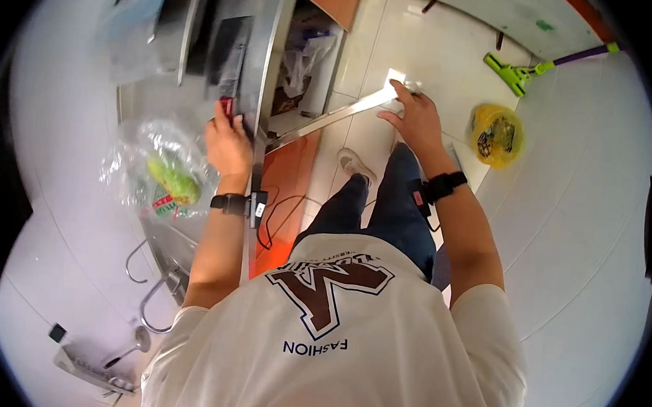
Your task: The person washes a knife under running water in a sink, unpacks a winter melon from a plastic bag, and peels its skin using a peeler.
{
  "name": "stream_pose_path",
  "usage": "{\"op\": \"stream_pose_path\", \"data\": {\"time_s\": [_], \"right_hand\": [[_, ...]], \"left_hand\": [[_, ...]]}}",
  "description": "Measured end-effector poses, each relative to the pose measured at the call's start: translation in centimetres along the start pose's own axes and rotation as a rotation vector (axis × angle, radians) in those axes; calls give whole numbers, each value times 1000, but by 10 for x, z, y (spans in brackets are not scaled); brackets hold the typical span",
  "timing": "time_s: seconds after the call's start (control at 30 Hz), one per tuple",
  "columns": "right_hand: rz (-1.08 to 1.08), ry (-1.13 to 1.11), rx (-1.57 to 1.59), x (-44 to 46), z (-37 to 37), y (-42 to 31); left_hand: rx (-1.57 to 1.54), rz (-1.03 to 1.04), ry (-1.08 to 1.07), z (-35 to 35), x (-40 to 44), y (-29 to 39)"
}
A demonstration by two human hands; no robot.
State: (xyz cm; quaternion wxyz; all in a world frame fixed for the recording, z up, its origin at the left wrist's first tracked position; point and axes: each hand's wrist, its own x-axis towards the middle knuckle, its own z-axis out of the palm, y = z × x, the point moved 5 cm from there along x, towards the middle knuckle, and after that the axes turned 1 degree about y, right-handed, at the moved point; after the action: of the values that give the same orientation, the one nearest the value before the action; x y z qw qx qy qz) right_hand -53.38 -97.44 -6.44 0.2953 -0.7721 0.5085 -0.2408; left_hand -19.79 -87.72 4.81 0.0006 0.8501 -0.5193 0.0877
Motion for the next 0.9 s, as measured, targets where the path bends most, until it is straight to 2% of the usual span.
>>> {"op": "stream_pose_path", "data": {"time_s": [0.07, 0.13, 0.2, 0.27, 0.3, 0.47, 0.57, 0.73, 0.9], "right_hand": [[45, -65, 48, 26, 4, 6], [-62, 18, 42, 42, 9, 9], [-87, 48, 79, 50, 11, 14], [-121, -10, 98, 57, 12, 16], [-143, 20, 128, 59, 17, 17], [-128, 105, 331, 75, 31, 18], [-120, 137, 339, 82, 37, 21], [-103, 60, 392, 73, 51, 26], [-103, 107, 499, 64, 53, 31]], "left_hand": [[0, -32, -69, 15, 14, 5], [142, 134, 114, 18, 22, 15], [116, 134, 92, 24, 25, 17], [-20, 214, 211, 24, 22, 18], [-88, 156, 163, 29, 20, 8], [-10, 165, 52, 31, 21, 9], [-249, 33, -11, 37, 22, 6], [-58, 97, -95, 34, 25, 6], [-186, 86, -115, 39, 18, -16]]}}
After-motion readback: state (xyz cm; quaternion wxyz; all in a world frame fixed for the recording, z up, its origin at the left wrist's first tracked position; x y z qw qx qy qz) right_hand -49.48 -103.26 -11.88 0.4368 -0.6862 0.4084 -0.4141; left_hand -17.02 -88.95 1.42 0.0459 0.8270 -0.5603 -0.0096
